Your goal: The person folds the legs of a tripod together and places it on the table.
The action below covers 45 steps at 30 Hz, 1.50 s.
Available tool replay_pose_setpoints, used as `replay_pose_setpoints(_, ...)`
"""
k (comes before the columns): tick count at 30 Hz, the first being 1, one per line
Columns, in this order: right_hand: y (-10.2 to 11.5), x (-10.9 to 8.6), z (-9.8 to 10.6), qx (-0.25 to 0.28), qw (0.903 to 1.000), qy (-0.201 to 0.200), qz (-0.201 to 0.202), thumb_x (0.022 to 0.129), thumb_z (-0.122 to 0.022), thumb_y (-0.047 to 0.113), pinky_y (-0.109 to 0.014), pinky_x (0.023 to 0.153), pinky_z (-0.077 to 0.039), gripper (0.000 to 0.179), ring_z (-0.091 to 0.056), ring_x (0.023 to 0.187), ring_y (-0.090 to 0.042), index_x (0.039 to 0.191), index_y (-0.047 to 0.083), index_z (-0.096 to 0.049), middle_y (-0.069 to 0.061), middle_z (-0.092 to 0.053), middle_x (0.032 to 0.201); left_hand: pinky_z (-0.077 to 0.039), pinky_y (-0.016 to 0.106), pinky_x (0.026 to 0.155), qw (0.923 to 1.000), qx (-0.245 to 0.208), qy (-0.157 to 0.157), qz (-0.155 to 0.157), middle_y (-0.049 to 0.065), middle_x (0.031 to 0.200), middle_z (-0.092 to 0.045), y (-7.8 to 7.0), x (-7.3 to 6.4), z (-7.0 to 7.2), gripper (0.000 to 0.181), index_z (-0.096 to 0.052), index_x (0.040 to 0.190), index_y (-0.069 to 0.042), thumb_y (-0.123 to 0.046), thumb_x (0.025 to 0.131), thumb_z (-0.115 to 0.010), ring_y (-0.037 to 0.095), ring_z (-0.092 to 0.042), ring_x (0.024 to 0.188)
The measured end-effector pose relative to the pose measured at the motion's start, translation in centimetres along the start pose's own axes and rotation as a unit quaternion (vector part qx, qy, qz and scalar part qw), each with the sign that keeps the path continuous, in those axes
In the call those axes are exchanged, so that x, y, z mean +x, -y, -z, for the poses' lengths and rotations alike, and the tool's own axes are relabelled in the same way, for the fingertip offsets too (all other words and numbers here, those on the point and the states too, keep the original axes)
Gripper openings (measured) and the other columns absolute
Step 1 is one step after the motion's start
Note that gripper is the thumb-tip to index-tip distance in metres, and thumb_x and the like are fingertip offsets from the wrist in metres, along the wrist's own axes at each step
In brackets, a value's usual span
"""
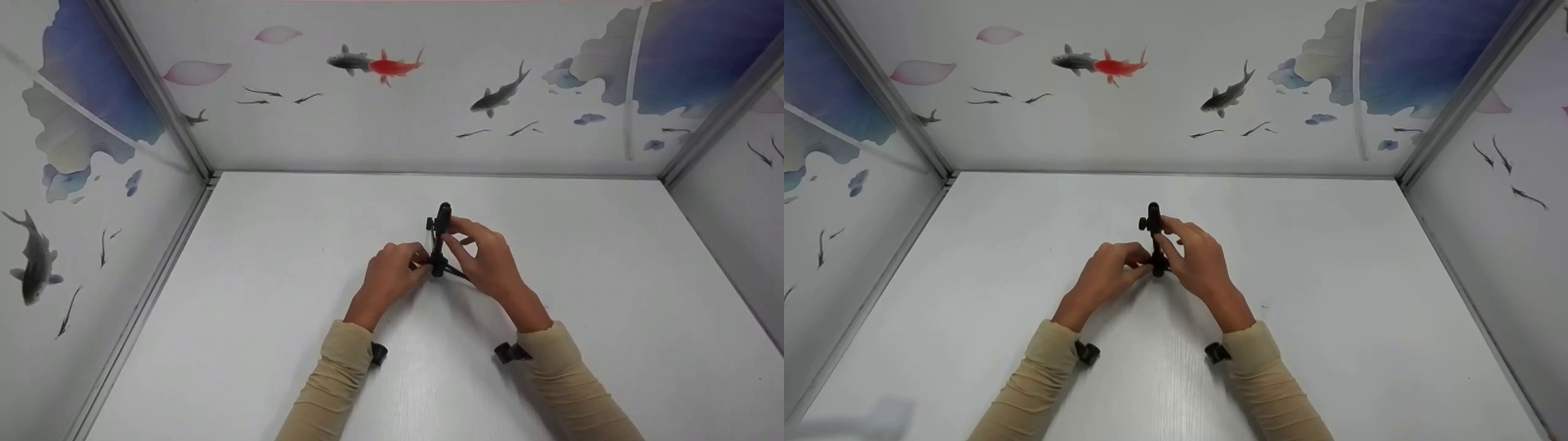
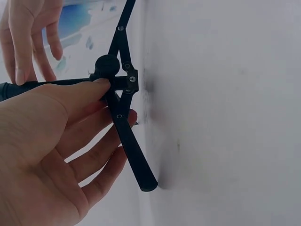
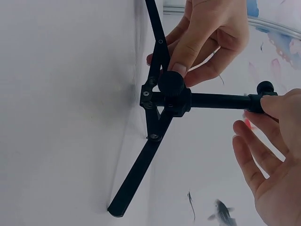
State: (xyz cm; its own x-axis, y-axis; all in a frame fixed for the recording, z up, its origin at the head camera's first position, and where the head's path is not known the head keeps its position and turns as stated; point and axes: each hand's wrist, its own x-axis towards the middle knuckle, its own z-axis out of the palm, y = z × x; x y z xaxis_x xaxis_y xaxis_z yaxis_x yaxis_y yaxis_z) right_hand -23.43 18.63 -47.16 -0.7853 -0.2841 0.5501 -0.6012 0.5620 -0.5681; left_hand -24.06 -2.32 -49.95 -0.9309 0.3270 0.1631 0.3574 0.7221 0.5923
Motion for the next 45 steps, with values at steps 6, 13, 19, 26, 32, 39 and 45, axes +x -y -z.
replay_pose_setpoints(6,0.15,0.07,-0.03,0.001,1.0,-0.007,-0.004,0.107,-0.071,0.018,-0.041,0.085,-0.065,0.031,-0.078,0.11,-0.014,0.138,0.015,-0.073,0.002,-0.081,0.124,-0.063,0.037,0.084,0.9999,0.002,-0.01,-0.008,0.0,0.103,-0.085,-0.15,-0.11,0.0,0.014,-0.082,0.111,-0.014,-0.021,0.099,-0.081,0.014,-0.079,0.095)
replay_pose_setpoints(13,0.11,0.06,0.02,0.0,1.0,-0.006,-0.001,0.106,-0.071,0.017,-0.04,0.084,-0.064,0.03,-0.078,0.11,-0.014,0.136,0.014,-0.073,0.001,-0.081,0.123,-0.062,0.036,0.085,0.9997,-0.001,-0.019,-0.016,-0.003,0.099,-0.084,-0.15,-0.12,-0.02,0.012,-0.084,0.109,-0.015,-0.018,0.097,-0.082,0.013,-0.077,0.094)
replay_pose_setpoints(19,-0.04,0.01,-0.03,0.008,1.0,0.004,-0.003,0.106,-0.071,0.017,-0.038,0.084,-0.064,0.031,-0.077,0.11,-0.013,0.137,0.016,-0.073,0.003,-0.08,0.124,-0.062,0.036,0.086,0.9997,-0.016,-0.013,-0.012,-0.002,0.099,-0.084,-0.1,-0.2,-0.05,0.012,-0.084,0.109,-0.014,-0.016,0.097,-0.082,0.013,-0.077,0.094)
replay_pose_setpoints(26,-0.11,0.03,-0.08,0.013,0.9998,0.011,0.002,0.106,-0.071,0.016,-0.037,0.085,-0.064,0.03,-0.078,0.111,-0.012,0.136,0.016,-0.073,0.004,-0.08,0.125,-0.061,0.034,0.085,0.9995,-0.029,-0.007,-0.012,-0.001,0.097,-0.084,-0.06,-0.23,0.06,0.012,-0.085,0.108,-0.012,-0.014,0.097,-0.081,0.012,-0.075,0.091)
replay_pose_setpoints(32,-0.13,0.05,-0.01,0.015,0.9998,0.012,0.002,0.106,-0.072,0.016,-0.038,0.084,-0.064,0.03,-0.078,0.111,-0.012,0.136,0.016,-0.073,0.004,-0.081,0.124,-0.06,0.033,0.083,0.9991,-0.036,-0.006,-0.023,-0.002,0.095,-0.084,0.05,-0.11,0.07,0.011,-0.086,0.106,-0.011,-0.014,0.097,-0.081,0.01,-0.075,0.089)
replay_pose_setpoints(39,-0.06,0.03,0.15,0.012,0.9998,0.012,0.007,0.106,-0.071,0.014,-0.037,0.082,-0.064,0.03,-0.078,0.11,-0.012,0.135,0.015,-0.073,0.003,-0.081,0.123,-0.062,0.032,0.083,0.9981,-0.044,-0.011,-0.042,-0.001,0.095,-0.084,-0.03,-0.08,0.25,0.011,-0.086,0.105,-0.01,-0.012,0.096,-0.081,0.011,-0.077,0.089)
replay_pose_setpoints(45,-0.17,0.07,0.19,0.009,0.9998,0.012,0.009,0.106,-0.071,0.015,-0.037,0.082,-0.065,0.03,-0.078,0.11,-0.012,0.136,0.015,-0.073,0.003,-0.081,0.124,-0.061,0.032,0.083,0.9983,-0.044,-0.009,-0.037,-0.001,0.094,-0.084,-0.13,-0.06,0.31,0.011,-0.086,0.105,-0.01,-0.013,0.096,-0.081,0.011,-0.076,0.088)
